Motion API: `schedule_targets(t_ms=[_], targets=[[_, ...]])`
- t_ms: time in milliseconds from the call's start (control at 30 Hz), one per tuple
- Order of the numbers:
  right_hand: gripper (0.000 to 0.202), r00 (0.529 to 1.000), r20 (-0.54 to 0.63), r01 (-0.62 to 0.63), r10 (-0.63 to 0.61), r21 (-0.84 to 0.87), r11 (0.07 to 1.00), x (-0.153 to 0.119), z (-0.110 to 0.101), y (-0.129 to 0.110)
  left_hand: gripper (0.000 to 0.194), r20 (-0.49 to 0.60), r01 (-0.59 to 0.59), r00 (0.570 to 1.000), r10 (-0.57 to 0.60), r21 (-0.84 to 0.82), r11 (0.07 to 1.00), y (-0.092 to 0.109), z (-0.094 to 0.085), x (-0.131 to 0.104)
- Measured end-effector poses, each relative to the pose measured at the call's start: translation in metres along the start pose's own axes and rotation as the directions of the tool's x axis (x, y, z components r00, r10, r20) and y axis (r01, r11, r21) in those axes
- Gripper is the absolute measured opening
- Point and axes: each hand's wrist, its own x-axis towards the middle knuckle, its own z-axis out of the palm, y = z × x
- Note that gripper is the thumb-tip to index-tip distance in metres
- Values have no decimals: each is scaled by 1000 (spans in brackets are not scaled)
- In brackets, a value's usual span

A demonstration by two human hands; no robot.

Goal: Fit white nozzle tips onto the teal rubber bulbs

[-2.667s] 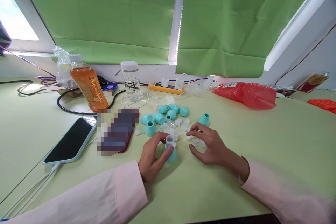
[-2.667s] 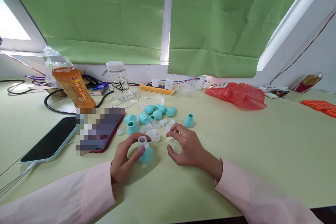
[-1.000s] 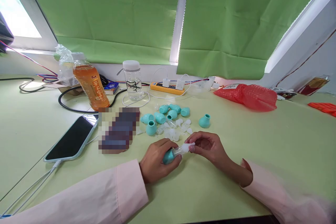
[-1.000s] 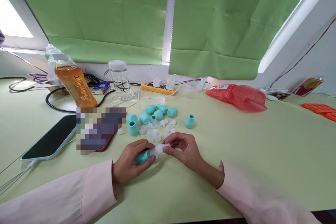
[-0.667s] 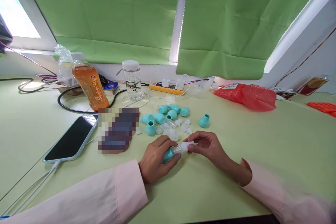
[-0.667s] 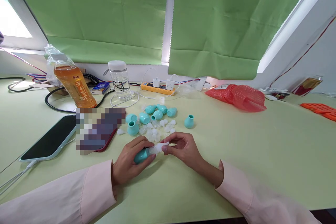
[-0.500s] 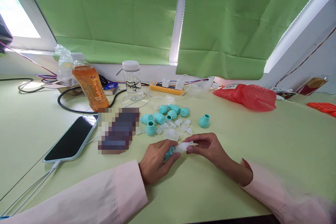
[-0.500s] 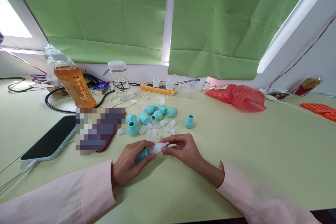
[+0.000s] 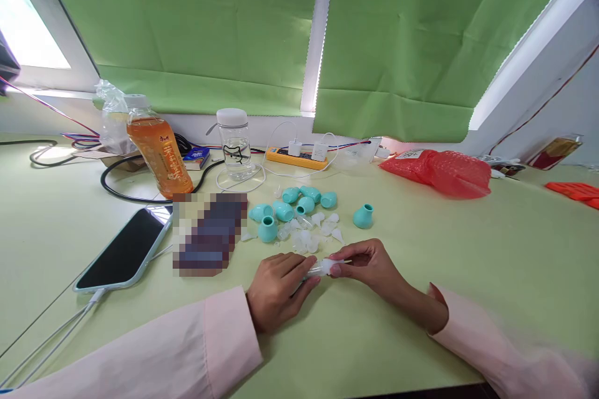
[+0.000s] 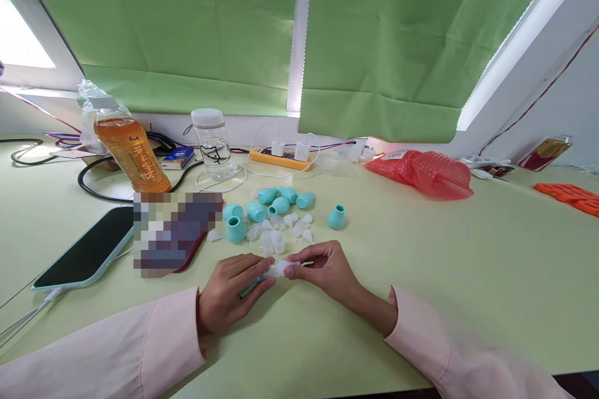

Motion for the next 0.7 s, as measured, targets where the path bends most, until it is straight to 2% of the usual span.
schedule_targets(t_ms=[167, 500, 700], targets=[[24, 1000, -15, -18, 17, -12, 1000, 0, 2, 1, 19, -7, -41, 999, 42, 101, 994, 0, 0, 0], [23, 998, -53, -16, 17, 29, 999, -3, 11, 2, 16, 2, -19, 1000, 18, 162, 987, 4, 0, 1], [18, 999, -37, -11, 11, -2, 1000, -4, 10, 1, 14, -32, -71, 996, 78, 177, 982, 3, 1, -1]])
